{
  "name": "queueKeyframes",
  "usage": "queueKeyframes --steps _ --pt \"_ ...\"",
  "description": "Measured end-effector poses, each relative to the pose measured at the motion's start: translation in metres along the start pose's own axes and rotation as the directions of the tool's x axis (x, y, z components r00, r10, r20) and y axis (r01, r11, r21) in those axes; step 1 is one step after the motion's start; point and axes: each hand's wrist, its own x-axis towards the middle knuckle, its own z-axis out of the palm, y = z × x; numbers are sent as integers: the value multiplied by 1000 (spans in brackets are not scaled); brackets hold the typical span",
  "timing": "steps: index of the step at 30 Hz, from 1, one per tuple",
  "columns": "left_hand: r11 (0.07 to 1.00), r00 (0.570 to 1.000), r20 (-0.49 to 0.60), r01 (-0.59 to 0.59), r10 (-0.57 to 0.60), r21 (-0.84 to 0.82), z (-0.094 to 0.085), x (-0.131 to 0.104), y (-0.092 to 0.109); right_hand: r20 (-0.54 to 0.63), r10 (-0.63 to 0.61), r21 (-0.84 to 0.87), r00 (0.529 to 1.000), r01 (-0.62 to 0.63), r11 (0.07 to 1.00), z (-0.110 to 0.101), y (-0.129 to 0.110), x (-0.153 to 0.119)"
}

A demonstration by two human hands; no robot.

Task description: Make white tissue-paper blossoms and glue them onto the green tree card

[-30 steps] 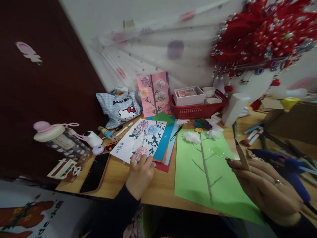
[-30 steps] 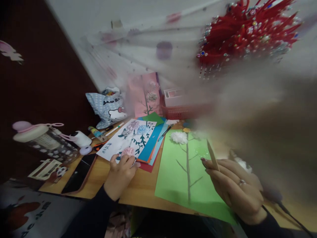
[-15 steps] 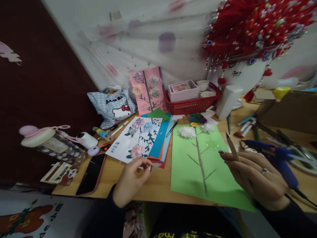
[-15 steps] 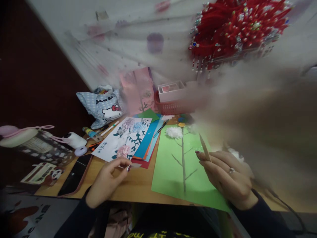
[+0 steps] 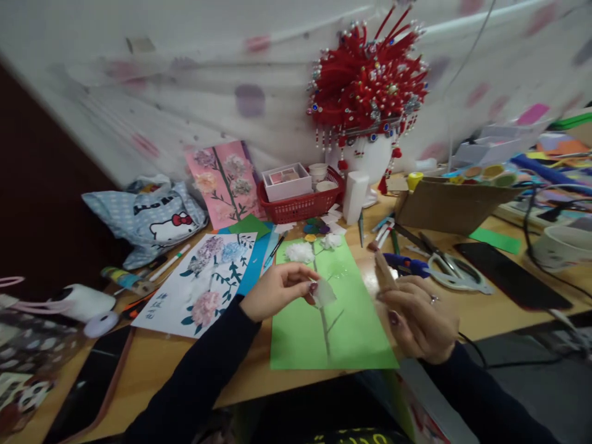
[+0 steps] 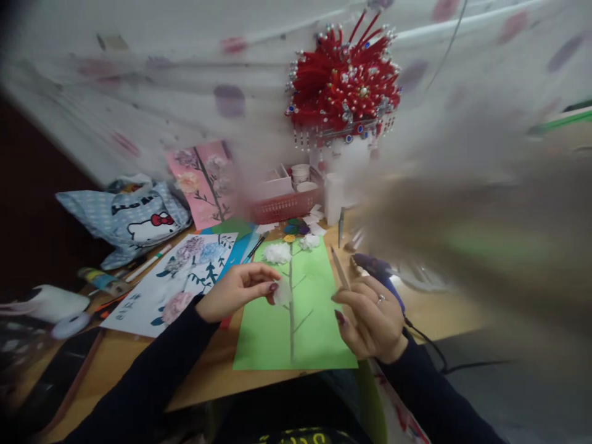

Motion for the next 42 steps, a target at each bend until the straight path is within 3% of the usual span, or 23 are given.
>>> queueKeyframes --steps 4,7,9,12,14,16,19,26,33,37,42 --pt "996 1000 10 -5 4 85 9 51 -14 29 27 102 999 -29 994 -3 0 -2" --pt "994 1000 11 -21 20 105 10 73 -26 78 225 129 971 -234 964 8 5 -4" --pt "997 999 26 -40 38 69 7 79 -32 95 416 203 904 -427 881 17 8 -2" --pt "997 997 5 -83 83 -9 4 78 -36 128 634 250 762 -644 723 29 10 7" --pt "993 994 -24 -108 107 -41 3 75 -37 179 693 231 699 -714 661 35 9 15" --pt "992 991 -43 -125 123 -35 5 71 -35 249 706 259 663 -748 612 40 7 23" --pt "989 988 -49 -142 144 38 11 65 -30 292 701 317 651 -757 571 48 8 28" --pt "957 966 -132 -190 222 221 22 56 -28 274 704 437 656 -736 517 56 11 25" --pt "975 983 -103 -166 151 -151 24 61 -39 289 757 611 586 -722 326 55 11 24" --pt "952 982 -138 -160 128 -259 25 61 -37 284 763 616 581 -720 319 53 11 24" --pt "929 982 -171 -133 77 -347 29 60 -35 240 741 609 627 -692 388 54 10 21"
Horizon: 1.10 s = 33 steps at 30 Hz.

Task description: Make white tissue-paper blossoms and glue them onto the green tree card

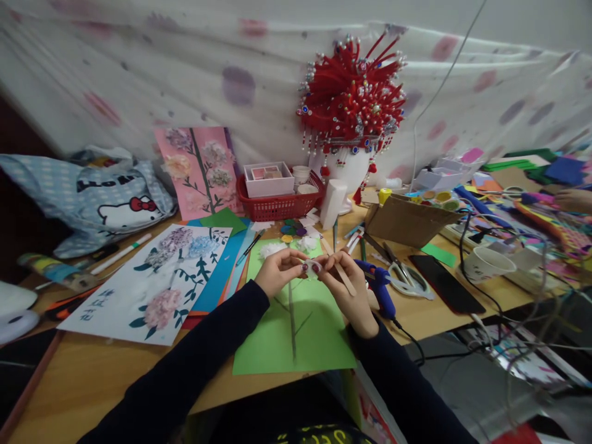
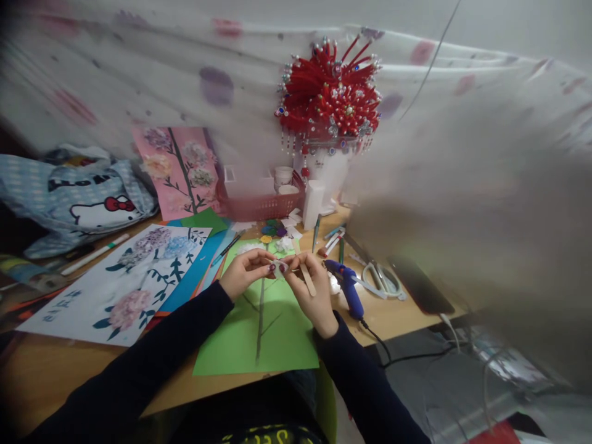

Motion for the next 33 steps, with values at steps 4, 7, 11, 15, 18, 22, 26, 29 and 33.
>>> queueKeyframes --steps 4,7,11,15,18,22,26,29,33 --pt "990 996 -42 68 -73 -120 2 -1 -1 2 -50 34 999 50 998 0 2 -2" --pt "969 985 -40 157 -167 -189 3 -2 0 26 -65 23 998 64 998 -2 3 -4" --pt "917 957 34 286 -288 -279 4 -3 2 40 -130 -65 991 132 989 -3 6 -6" --pt "944 972 7 231 -236 -237 6 -5 2 62 -172 -174 983 180 968 -2 6 -8" --pt "959 986 -21 157 -166 -237 6 -5 2 60 -166 -158 984 173 972 -2 4 -9" --pt "972 993 -41 102 -113 -213 4 -4 -2 44 -97 -38 994 99 994 -2 3 -8" --pt "983 995 -17 97 -101 -159 2 -3 -6 50 7 -69 999 -4 998 -3 7 -6" --pt "987 995 -2 94 -95 -132 1 -3 -8 68 31 -72 997 -26 997 -3 9 -5" --pt "997 999 -33 41 -43 -68 0 -2 -8 76 17 -57 997 -13 998 -4 9 -5"
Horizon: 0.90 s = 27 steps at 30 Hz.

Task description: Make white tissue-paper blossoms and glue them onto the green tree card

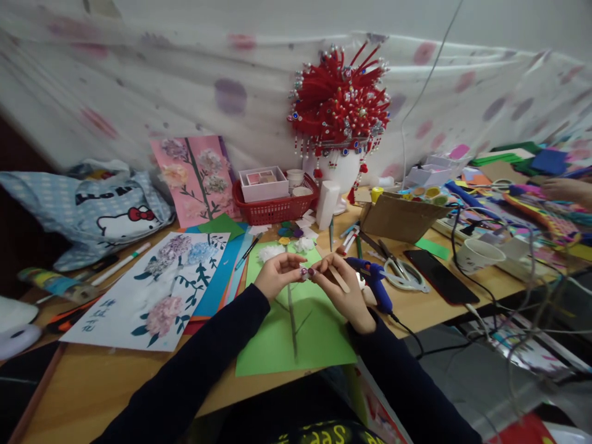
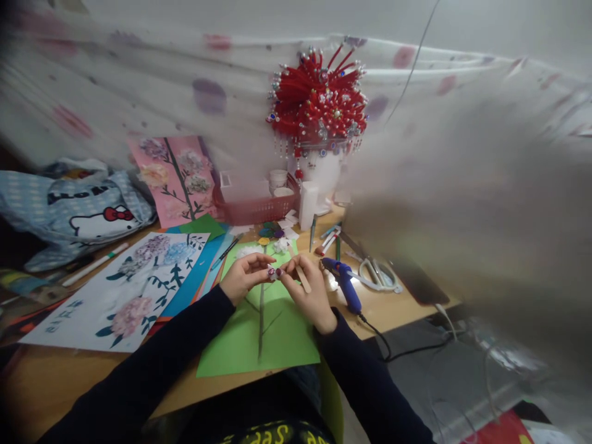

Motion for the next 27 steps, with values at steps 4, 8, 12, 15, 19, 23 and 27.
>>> queueKeyframes --steps 4,8,12,15,19,23,27 --pt "994 995 -48 -87 91 71 0 1 1 1 6 9 1000 -6 1000 1 -4 0" --pt "987 988 -73 -126 134 103 2 -1 3 14 36 32 999 -37 999 2 -7 -1" --pt "973 982 -75 -161 175 163 7 -5 7 30 49 102 998 -52 993 3 -8 0" --pt "944 972 -65 -203 227 259 10 -8 9 30 48 125 998 -51 991 3 -6 0" --pt "876 947 -39 -279 319 393 10 -9 7 26 44 69 999 -46 997 2 -3 -1" --pt "821 931 7 -324 364 470 8 -11 5 15 31 93 999 -32 995 2 -4 -2" --pt "737 901 40 -378 432 560 7 -12 5 15 21 129 1000 -23 991 0 -8 -3"
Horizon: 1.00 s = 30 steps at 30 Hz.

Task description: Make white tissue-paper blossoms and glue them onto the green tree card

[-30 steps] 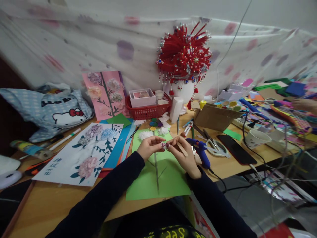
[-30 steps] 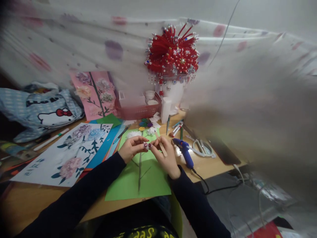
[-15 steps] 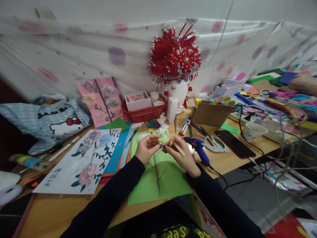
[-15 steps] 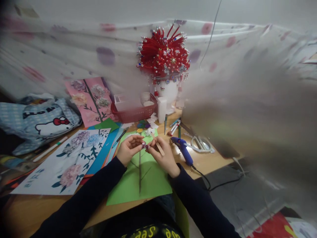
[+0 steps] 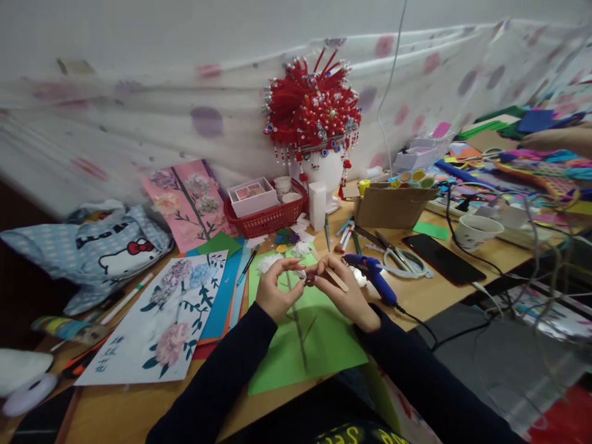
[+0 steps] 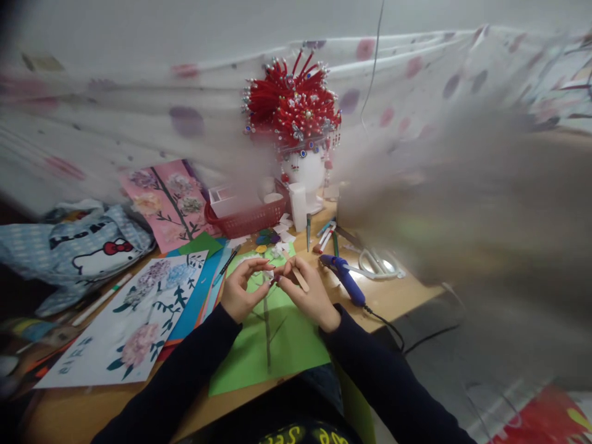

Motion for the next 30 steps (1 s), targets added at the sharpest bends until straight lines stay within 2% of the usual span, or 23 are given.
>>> queueKeyframes --steps 4,10,14,16,18,24,30 --pt "999 998 -57 31 -28 44 0 1 0 -34 -20 -39 999 19 999 0 -3 -1" --pt "985 988 -45 141 -146 -103 1 5 -1 -34 -20 -34 999 19 999 0 -2 0" --pt "949 966 -27 246 -257 -198 0 19 -8 -187 -136 -142 973 110 984 -4 5 3" --pt "933 948 -14 311 -319 -180 -2 27 -15 -261 -189 -245 947 125 961 -5 8 3" --pt "918 928 0 369 -372 -144 -3 35 -23 -283 -221 -354 933 113 929 -6 10 2" --pt "851 865 89 501 -493 -156 1 44 -38 -272 -260 -596 926 50 802 -5 13 1" --pt "897 898 40 439 -437 -45 8 46 -54 -185 -250 -729 950 37 684 -4 16 5"
